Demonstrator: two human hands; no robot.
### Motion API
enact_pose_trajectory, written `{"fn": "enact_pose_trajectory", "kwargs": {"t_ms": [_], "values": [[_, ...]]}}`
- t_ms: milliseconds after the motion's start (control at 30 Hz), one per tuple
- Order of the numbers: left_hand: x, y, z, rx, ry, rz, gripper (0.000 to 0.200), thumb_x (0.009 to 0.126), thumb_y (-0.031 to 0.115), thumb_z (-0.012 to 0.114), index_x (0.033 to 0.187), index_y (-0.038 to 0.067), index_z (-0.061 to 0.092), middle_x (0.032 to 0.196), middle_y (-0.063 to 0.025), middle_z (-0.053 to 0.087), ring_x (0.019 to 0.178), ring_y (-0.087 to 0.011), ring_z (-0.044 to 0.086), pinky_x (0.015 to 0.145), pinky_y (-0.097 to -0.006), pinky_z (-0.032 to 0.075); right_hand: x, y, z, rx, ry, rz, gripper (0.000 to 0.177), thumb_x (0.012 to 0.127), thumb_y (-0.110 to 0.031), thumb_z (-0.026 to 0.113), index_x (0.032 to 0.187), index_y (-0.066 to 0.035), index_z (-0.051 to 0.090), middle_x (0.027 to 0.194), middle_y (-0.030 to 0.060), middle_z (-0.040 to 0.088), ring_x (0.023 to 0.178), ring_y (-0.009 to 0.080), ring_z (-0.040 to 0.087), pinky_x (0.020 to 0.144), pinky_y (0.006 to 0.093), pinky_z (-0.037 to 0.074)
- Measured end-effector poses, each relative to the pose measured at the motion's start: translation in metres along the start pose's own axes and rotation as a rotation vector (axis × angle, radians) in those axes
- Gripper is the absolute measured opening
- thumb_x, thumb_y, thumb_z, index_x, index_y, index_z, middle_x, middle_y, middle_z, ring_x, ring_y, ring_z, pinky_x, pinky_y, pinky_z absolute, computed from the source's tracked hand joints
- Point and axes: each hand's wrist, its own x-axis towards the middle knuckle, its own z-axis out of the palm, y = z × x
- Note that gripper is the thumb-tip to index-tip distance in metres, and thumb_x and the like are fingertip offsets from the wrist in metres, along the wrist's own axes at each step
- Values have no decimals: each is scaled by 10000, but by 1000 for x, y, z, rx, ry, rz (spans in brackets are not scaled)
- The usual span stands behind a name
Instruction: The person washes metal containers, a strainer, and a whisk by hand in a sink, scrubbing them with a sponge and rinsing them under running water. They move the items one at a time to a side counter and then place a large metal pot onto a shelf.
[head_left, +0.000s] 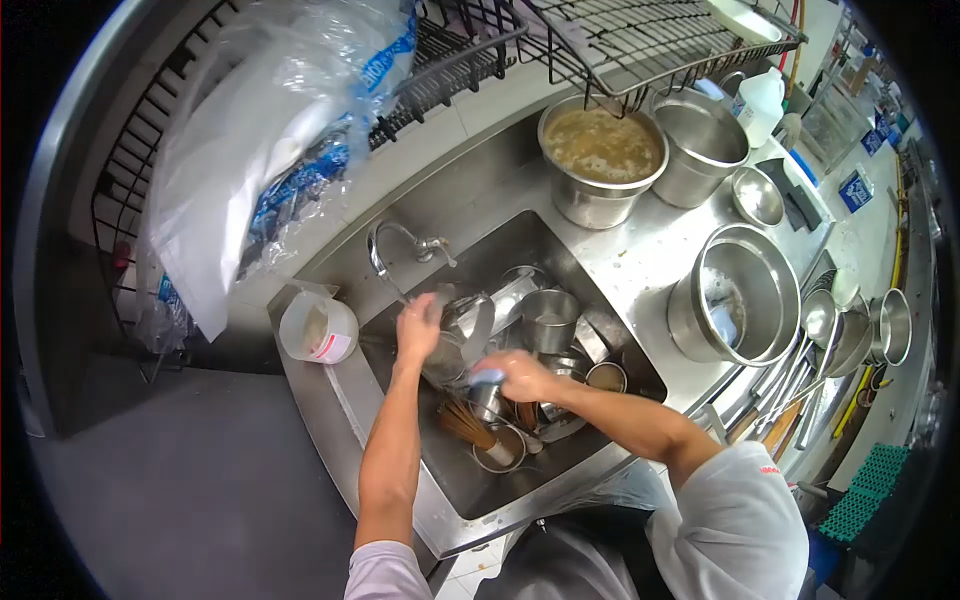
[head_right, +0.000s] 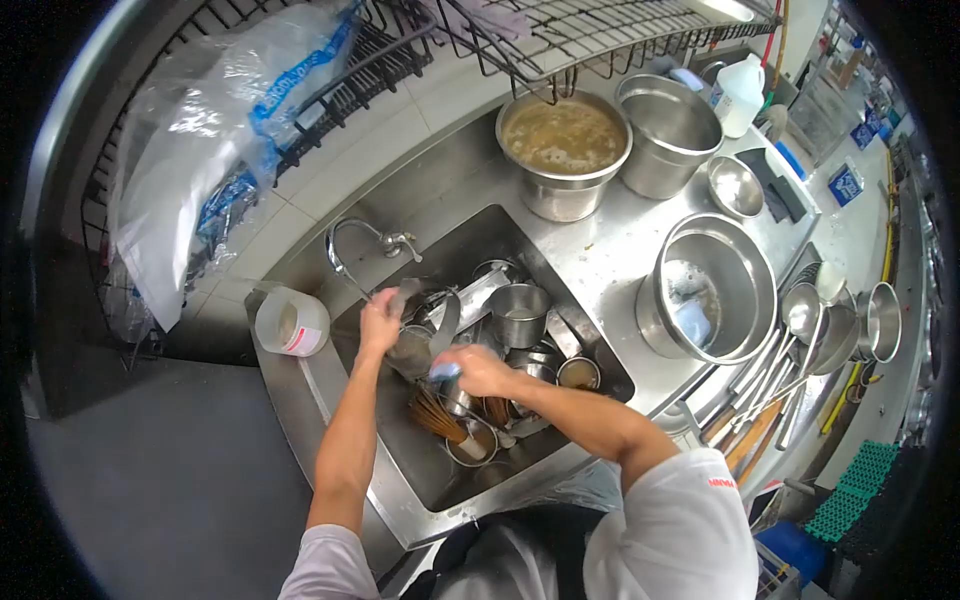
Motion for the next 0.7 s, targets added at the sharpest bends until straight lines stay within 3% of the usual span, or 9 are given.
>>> {"fn": "enact_pose_trajectory", "kwargs": {"t_ms": [100, 200, 233, 367, 433, 467, 567, 667, 700], "values": [[-6, 6, -1, 105, 141, 316, 194, 790, -26, 604, 967, 33, 659, 969, -114, 613, 890, -389, 591, 800, -444, 475, -44, -72, -92, 85, 582, 139, 510, 690, 160, 549, 1121, -81, 676, 1080, 139, 687, 1063, 281, 649, 931, 361, 506], [-22, -22, 6, -21, 447, 311, 179, 804, -50, 600, 967, 1, 655, 1006, -90, 620, 826, -300, 594, 752, -394, 480, -107, -119, -182, -339, 984, 178, 358, 802, 71, 551, 1133, -22, 650, 1047, 145, 674, 990, 264, 653, 894, 359, 496], [-31, -32, 11, -183, 492, 170, 169, 818, -50, 596, 967, 3, 655, 1020, -78, 629, 846, -277, 601, 754, -371, 481, -128, -109, -210, -542, 1092, 90, 385, 772, 65, 540, 1124, -44, 653, 1047, 151, 667, 991, 311, 645, 890, 380, 493], [-64, -69, 37, -1036, 508, -518, 139, 912, 6, 587, 1025, 44, 658, 1088, -27, 651, 933, -200, 622, 749, -307, 491, -208, -63, -270, -924, 858, 500, 531, 679, 71, 524, 1172, -95, 627, 1149, 142, 633, 1072, 391, 583, 936, 446, 468], [-81, -77, 53, -1472, 483, -752, 315, 934, 132, 629, 1238, 64, 580, 1181, -79, 612, 1108, -293, 603, 812, -548, 494, -225, -38, -278, -695, 637, 794, 582, 696, 54, 566, 1251, -116, 605, 1231, 177, 608, 1179, 376, 556, 1016, 449, 437], [-90, -91, 72, -1640, 358, -710, 401, 937, 136, 614, 1321, 89, 506, 1235, -86, 584, 1145, -337, 571, 828, -660, 452, -242, -6, -280, -745, 568, 768, 581, 729, 25, 576, 1291, -123, 591, 1250, 206, 609, 1206, 371, 556, 1019, 455, 449], [-96, -114, 137, -1768, 124, -742, 448, 986, 144, 541, 1403, 109, 380, 1233, -155, 530, 1096, -337, 559, 953, -587, 468, -211, -38, -269, -720, 375, 1001, 526, 805, -79, 578, 1329, -130, 562, 1180, 201, 651, 1131, 369, 610, 952, 481, 502], [-87, -98, 144, -2077, 181, -1320, 361, 996, 72, 428, 1329, -56, 483, 1220, -206, 570, 1028, -319, 604, 880, -478, 570, -199, -66, -259, -686, 706, 910, 538, 760, -25, 547, 1289, -114, 583, 1186, 208, 634, 1124, 373, 604, 963, 484, 484], [-90, -102, 146, -2218, -55, -1187, 349, 959, 4, 399, 1268, -122, 501, 1162, -215, 595, 1024, -328, 617, 851, -440, 587, -204, -72, -256, -686, 841, 813, 554, 751, -11, 540, 1294, -113, 577, 1204, 201, 627, 1129, 369, 602, 966, 479, 483]]}}
